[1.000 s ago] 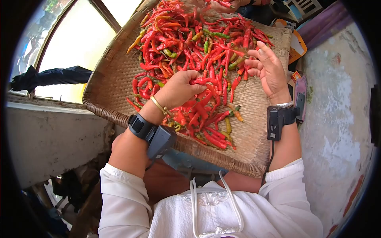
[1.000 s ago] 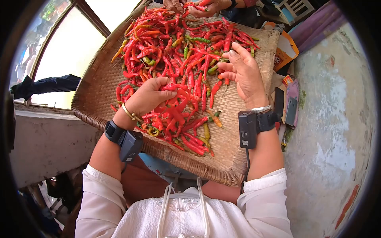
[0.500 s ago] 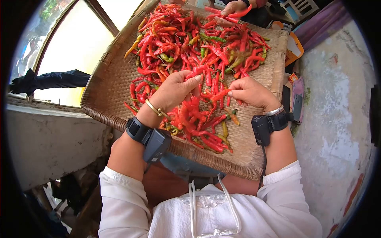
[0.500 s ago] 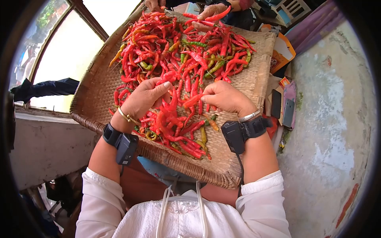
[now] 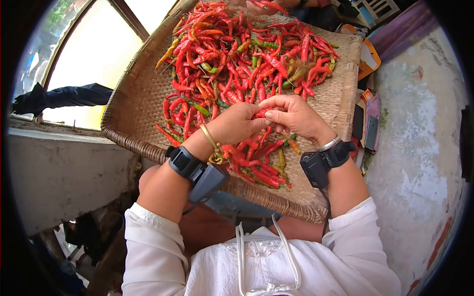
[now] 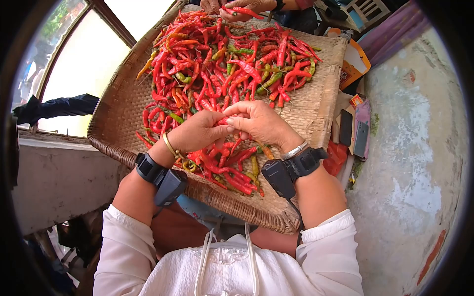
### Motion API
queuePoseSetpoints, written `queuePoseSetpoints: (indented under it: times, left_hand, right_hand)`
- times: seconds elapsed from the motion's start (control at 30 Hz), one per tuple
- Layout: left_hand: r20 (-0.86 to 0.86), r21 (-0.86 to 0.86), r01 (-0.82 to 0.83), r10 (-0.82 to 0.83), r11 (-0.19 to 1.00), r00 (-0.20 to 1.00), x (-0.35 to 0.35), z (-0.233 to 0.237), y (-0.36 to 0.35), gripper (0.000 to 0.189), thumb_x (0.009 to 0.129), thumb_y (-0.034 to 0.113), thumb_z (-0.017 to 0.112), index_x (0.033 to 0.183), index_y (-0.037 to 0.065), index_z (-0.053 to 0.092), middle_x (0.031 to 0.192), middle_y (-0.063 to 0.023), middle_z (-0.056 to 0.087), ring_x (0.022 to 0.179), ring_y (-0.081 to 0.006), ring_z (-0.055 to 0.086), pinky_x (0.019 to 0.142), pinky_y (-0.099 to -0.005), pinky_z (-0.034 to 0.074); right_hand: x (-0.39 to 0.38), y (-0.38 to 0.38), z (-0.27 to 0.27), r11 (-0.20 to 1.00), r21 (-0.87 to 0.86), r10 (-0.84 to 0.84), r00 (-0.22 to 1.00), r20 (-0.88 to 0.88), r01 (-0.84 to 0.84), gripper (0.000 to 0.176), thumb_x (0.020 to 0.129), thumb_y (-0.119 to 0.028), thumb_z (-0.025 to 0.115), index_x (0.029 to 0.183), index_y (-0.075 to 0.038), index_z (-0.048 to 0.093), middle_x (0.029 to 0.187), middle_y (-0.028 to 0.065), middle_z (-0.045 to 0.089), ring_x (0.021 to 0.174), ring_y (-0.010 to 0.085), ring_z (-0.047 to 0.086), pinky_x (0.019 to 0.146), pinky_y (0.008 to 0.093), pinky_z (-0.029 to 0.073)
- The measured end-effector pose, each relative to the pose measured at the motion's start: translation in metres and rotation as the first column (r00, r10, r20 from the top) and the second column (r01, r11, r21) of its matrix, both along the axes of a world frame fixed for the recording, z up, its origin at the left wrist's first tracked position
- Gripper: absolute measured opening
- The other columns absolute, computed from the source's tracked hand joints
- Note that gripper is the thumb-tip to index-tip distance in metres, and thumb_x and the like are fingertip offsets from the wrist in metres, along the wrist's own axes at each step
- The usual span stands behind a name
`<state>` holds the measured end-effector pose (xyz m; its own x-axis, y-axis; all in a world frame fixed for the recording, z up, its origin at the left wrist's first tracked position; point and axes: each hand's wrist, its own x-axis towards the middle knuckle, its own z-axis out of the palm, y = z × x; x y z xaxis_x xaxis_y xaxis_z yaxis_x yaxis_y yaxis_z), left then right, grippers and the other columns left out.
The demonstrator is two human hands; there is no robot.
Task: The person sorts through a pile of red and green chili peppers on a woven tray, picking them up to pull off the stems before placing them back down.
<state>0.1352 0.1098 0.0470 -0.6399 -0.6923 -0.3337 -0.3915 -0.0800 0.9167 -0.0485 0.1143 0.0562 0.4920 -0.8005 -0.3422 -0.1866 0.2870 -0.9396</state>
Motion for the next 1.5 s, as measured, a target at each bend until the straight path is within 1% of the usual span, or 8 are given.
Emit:
queuePoseSetpoints:
  times: [0.23, 0.47, 0.87, 0.97, 1.03, 1.17, 1.27, 1.5]
  left_hand:
    - [0.49, -0.59, 0.211, 0.139, 0.779, 0.86, 0.023, -0.001, -0.01, 0.023, 0.073, 0.024, 0.063, 0.082, 0.003, 0.059, 0.066, -0.0121, 0.059, 0.063, -0.0261, 0.059, 0.056, -0.0364, 0.046]
    - [0.815, -0.339, 0.378, 0.069, 0.862, 0.575, 0.026, 0.002, -0.009, 0.03, 0.072, 0.036, 0.058, 0.073, 0.006, 0.063, 0.07, -0.0134, 0.06, 0.07, -0.0313, 0.058, 0.061, -0.041, 0.046]
    - [0.163, -0.315, 0.035, 0.017, 0.949, 0.987, 0.018, 0.01, -0.013, 0.02, 0.08, 0.02, 0.058, 0.077, 0.001, 0.059, 0.061, -0.0084, 0.057, 0.055, -0.015, 0.055, 0.053, -0.0278, 0.045]
    - [-0.073, -0.113, -0.179, 0.171, 0.977, 0.982, 0.01, 0.013, -0.013, 0.023, 0.084, 0.022, 0.055, 0.08, 0.0, 0.058, 0.058, -0.0064, 0.056, 0.055, -0.0083, 0.053, 0.051, -0.024, 0.043]
    - [0.184, -0.265, -0.228, 0.282, 0.937, 0.942, 0.011, 0.009, -0.019, 0.029, 0.087, 0.027, 0.051, 0.077, 0.001, 0.058, 0.057, -0.0034, 0.054, 0.053, -0.0078, 0.052, 0.048, -0.024, 0.043]
    - [0.67, -0.445, 0.253, 0.132, 0.859, 0.731, 0.008, -0.019, -0.021, 0.036, 0.08, 0.037, 0.053, 0.075, 0.002, 0.063, 0.075, -0.017, 0.061, 0.072, -0.0333, 0.059, 0.066, -0.0412, 0.047]
    - [0.734, -0.358, 0.296, 0.071, 0.885, 0.675, -0.001, -0.014, -0.016, 0.034, 0.076, 0.037, 0.056, 0.076, 0.004, 0.064, 0.075, -0.0161, 0.061, 0.075, -0.0315, 0.059, 0.067, -0.0409, 0.047]
    - [0.397, -0.416, 0.22, -0.042, 0.883, 0.917, 0.005, -0.026, -0.023, 0.024, 0.074, 0.027, 0.059, 0.073, 0.003, 0.063, 0.066, -0.0139, 0.06, 0.062, -0.0281, 0.058, 0.059, -0.0363, 0.046]
  right_hand:
    - [-0.026, -0.015, -0.004, 0.975, -0.12, 0.131, 0.918, -0.374, -0.188, 0.012, 0.083, -0.012, 0.054, 0.089, -0.002, 0.057, 0.064, -0.0015, 0.054, 0.052, 0.0031, 0.049, 0.046, 0.0161, 0.039]
    - [-0.033, -0.024, 0.01, 0.769, -0.076, -0.605, 0.761, 0.234, 0.635, 0.053, 0.083, -0.019, 0.057, 0.125, 0.002, 0.033, 0.083, 0.0073, 0.056, 0.063, 0.0077, 0.055, 0.046, 0.017, 0.043]
    - [0.007, 0.005, -0.017, 0.891, -0.289, 0.229, 0.896, -0.38, -0.35, 0.026, 0.073, -0.019, 0.06, 0.092, -0.002, 0.06, 0.071, 0.0093, 0.059, 0.065, 0.0151, 0.055, 0.06, 0.0299, 0.043]
    - [0.004, 0.005, -0.019, 0.969, -0.146, 0.158, 0.955, -0.251, -0.199, 0.021, 0.073, -0.019, 0.06, 0.084, -0.001, 0.061, 0.063, 0.0076, 0.057, 0.059, 0.0129, 0.052, 0.056, 0.03, 0.041]
    - [-0.005, -0.004, -0.018, 0.967, -0.183, 0.113, 0.942, -0.316, -0.177, 0.02, 0.074, -0.019, 0.06, 0.08, 0.0, 0.061, 0.06, 0.0061, 0.057, 0.058, 0.0114, 0.051, 0.055, 0.0295, 0.041]
    - [-0.027, -0.025, -0.002, 0.918, 0.046, -0.389, 0.871, 0.301, 0.394, 0.024, 0.082, -0.02, 0.056, 0.096, 0.0, 0.058, 0.075, 0.001, 0.058, 0.059, 0.0059, 0.052, 0.048, 0.0202, 0.04]
    - [-0.031, -0.026, -0.002, 0.76, 0.064, -0.629, 0.707, 0.322, 0.646, 0.03, 0.083, -0.021, 0.054, 0.105, -0.001, 0.054, 0.082, 0.0015, 0.058, 0.06, 0.0053, 0.053, 0.047, 0.0175, 0.04]
    - [-0.007, -0.012, -0.023, 0.994, -0.112, -0.041, 0.975, -0.218, 0.017, 0.031, 0.082, -0.015, 0.055, 0.107, 0.003, 0.053, 0.083, 0.0043, 0.059, 0.065, 0.0078, 0.054, 0.057, 0.0216, 0.044]
